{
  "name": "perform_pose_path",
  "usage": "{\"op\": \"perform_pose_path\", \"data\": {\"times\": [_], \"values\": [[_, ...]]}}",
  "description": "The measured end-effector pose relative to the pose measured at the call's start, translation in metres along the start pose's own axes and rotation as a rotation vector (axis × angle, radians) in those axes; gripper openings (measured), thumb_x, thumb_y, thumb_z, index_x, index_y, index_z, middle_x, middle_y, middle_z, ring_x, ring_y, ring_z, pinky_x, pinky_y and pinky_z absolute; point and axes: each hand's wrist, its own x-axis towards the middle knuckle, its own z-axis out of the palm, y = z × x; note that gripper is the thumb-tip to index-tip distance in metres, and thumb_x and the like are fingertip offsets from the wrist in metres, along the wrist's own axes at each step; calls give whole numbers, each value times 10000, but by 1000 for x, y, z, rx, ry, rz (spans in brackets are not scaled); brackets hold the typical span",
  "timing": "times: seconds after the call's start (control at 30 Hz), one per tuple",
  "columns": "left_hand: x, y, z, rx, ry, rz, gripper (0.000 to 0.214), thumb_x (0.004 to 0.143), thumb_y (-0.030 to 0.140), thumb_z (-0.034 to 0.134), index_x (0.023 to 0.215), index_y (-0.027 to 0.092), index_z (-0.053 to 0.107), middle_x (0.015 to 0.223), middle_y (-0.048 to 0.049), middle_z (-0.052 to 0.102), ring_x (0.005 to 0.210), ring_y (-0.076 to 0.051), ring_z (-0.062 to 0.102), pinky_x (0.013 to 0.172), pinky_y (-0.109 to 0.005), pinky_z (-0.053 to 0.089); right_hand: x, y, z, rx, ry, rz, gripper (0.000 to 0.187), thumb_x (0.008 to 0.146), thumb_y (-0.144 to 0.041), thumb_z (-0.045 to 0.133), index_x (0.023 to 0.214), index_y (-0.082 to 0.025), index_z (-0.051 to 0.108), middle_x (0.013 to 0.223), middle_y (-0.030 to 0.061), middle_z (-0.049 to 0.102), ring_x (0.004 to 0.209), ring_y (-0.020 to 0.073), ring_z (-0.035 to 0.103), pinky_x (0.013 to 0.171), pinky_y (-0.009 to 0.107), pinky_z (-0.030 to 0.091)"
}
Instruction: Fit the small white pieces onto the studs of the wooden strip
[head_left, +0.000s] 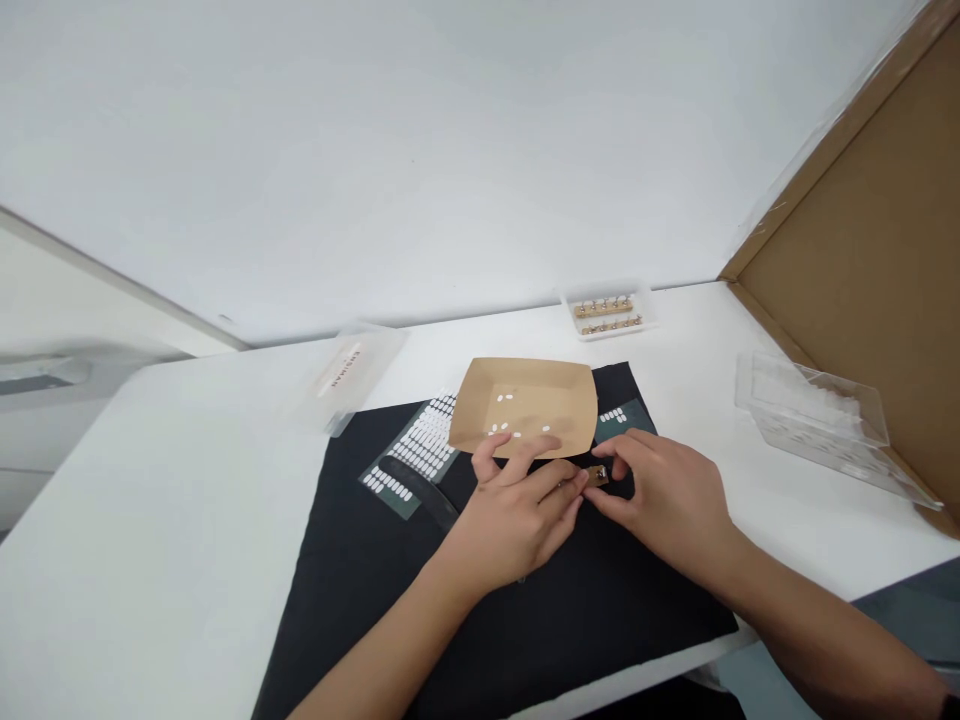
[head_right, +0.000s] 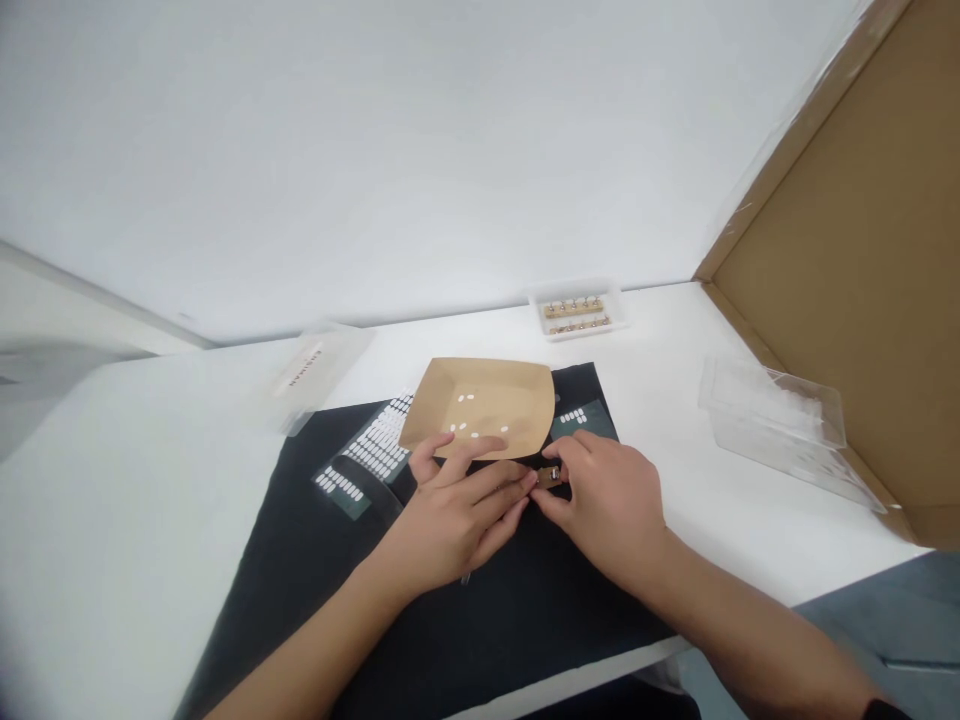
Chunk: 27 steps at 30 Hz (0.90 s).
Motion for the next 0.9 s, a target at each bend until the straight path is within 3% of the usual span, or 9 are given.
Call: {"op": "perform_pose_path", "data": {"times": [0.23,0.5,0.9], "values": [[-1,-2,-3,42,79,34,133,997,210,705,1106,252,767,998,-5,816,1197,-274,693,1221,-520,212,1,4,-6,73,-74,9,198,815,-295,840,1002,-298,772,838,-51,740,742,150,707,597,269,399],[-4,-8,-4,-12,20,-32,154,972,301,750,1121,270,773,1038,-24,800,1207,-288,675,1183,-514,259,7,7,-5,78,-119,-8,198,841,-333,860,1013,-286,774,886,-50,751,781,142,722,636,265,445],[-3,-9,-7,-23,134,-48,144,946,375,789,937,238,749,953,-17,784,1066,-260,665,1043,-476,300,5,6,10,152,-103,-61,224,868,-272,845,1075,-231,769,1018,34,727,1006,241,696,874,369,555]]}}
